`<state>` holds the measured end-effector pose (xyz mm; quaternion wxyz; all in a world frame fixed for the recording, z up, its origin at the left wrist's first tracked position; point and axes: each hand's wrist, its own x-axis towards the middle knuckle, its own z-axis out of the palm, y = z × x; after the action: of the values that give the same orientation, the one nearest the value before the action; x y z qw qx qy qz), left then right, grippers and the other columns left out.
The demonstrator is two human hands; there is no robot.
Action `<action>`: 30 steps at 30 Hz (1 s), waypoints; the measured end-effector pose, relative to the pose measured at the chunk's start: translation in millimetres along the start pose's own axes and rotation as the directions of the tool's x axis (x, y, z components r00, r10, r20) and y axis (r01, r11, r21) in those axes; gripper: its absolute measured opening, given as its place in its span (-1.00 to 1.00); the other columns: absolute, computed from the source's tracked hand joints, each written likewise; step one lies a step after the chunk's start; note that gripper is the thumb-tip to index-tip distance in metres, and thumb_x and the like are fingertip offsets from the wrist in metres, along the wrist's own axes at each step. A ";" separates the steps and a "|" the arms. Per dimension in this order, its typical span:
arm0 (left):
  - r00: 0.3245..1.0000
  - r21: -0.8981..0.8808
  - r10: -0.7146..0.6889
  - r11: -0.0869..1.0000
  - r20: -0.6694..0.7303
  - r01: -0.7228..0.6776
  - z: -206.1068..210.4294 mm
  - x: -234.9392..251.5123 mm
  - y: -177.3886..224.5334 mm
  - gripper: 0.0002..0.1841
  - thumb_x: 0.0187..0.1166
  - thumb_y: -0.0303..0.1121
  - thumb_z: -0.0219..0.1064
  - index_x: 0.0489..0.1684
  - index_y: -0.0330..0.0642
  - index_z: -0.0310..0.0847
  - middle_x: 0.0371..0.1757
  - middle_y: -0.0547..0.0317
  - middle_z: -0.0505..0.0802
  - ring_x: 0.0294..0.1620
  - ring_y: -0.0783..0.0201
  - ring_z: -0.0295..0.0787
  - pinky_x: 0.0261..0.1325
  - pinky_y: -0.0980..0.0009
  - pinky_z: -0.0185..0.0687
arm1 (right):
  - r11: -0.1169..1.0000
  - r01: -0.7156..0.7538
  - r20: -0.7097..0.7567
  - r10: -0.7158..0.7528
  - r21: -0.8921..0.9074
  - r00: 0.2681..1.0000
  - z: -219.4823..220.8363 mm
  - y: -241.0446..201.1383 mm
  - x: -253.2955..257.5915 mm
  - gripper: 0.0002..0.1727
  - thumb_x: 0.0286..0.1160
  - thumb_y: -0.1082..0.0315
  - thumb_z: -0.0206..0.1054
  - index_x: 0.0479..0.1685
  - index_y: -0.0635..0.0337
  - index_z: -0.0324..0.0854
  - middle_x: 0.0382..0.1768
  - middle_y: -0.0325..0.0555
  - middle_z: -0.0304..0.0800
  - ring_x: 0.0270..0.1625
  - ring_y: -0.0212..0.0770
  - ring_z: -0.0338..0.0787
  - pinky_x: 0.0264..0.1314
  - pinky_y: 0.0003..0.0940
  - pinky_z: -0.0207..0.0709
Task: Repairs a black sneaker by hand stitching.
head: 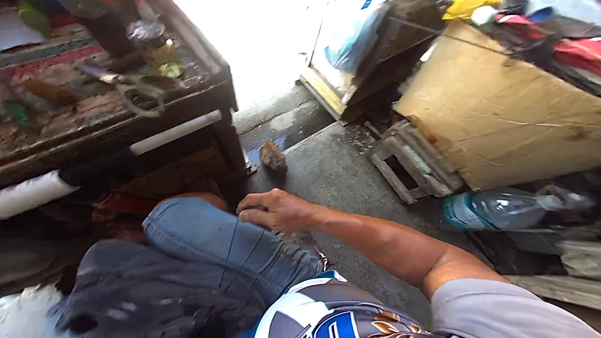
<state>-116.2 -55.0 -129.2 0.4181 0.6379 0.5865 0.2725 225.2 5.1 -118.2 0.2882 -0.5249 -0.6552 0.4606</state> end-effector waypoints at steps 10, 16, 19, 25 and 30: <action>0.975 0.343 0.175 0.932 -0.135 -0.119 -39.3 -10.6 -8.1 -0.80 0.46 -0.28 0.32 -0.30 -0.14 0.86 -0.22 0.25 0.89 -0.10 0.55 0.79 0.05 0.53 0.71 | 0.978 -0.028 0.735 -0.137 0.207 0.664 29.1 -17.1 -15.8 -0.60 0.75 0.05 0.18 -0.31 0.14 0.75 -0.62 -0.41 0.55 -0.62 -0.58 0.44 -0.60 -0.57 0.27; 0.950 0.576 0.170 0.818 -0.263 0.013 -72.8 -27.7 -8.1 -0.69 0.63 -0.16 0.27 -0.06 -0.15 0.89 -0.04 -0.11 0.78 0.01 0.09 0.67 0.08 0.17 0.55 | 0.942 0.143 0.237 -0.070 -0.304 0.969 23.2 -27.5 -19.3 -0.43 0.70 -0.20 0.18 -0.59 -0.03 0.69 -0.63 -0.42 0.53 -0.56 -0.48 0.51 -0.51 -0.44 0.36; 0.947 0.541 0.190 0.841 -0.257 -0.022 -71.9 -26.9 5.1 -0.66 0.66 -0.15 0.25 0.00 -0.19 0.87 0.24 -0.24 0.74 0.25 0.03 0.65 0.26 0.18 0.54 | 0.870 0.218 0.058 -0.215 -0.442 0.975 44.7 -23.6 -15.8 -0.54 0.67 0.03 0.25 -0.63 0.06 0.67 -0.62 -0.30 0.56 -0.56 -0.36 0.59 -0.55 -0.35 0.41; 0.985 0.006 0.145 0.989 -0.091 -0.145 -19.7 4.2 -4.4 -0.84 0.44 -0.43 0.36 -0.12 -0.20 0.79 -0.07 0.28 0.89 0.04 0.53 0.81 0.21 0.47 0.77 | 0.925 0.184 0.303 -0.080 -0.333 0.950 53.1 -24.6 -19.6 -0.71 0.60 0.23 0.26 0.09 0.01 0.85 -0.23 -0.20 0.75 -0.23 -0.27 0.75 -0.18 -0.21 0.65; 0.980 0.322 0.001 0.945 0.201 -0.067 -11.3 11.2 -5.5 -0.74 0.47 -0.18 0.29 -0.12 -0.06 0.85 -0.03 0.16 0.91 0.19 0.30 0.79 0.32 0.07 0.62 | 0.997 0.077 0.423 -0.073 0.006 0.903 29.3 -27.7 -24.3 -0.79 0.60 0.20 0.29 -0.21 0.04 0.81 -0.09 -0.31 0.66 -0.17 -0.55 0.61 -0.21 -0.62 0.50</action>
<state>-126.7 -41.8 -129.9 0.3582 0.7323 0.5679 0.1138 195.2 -27.5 -102.4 0.1542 -0.3887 -0.7242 0.5483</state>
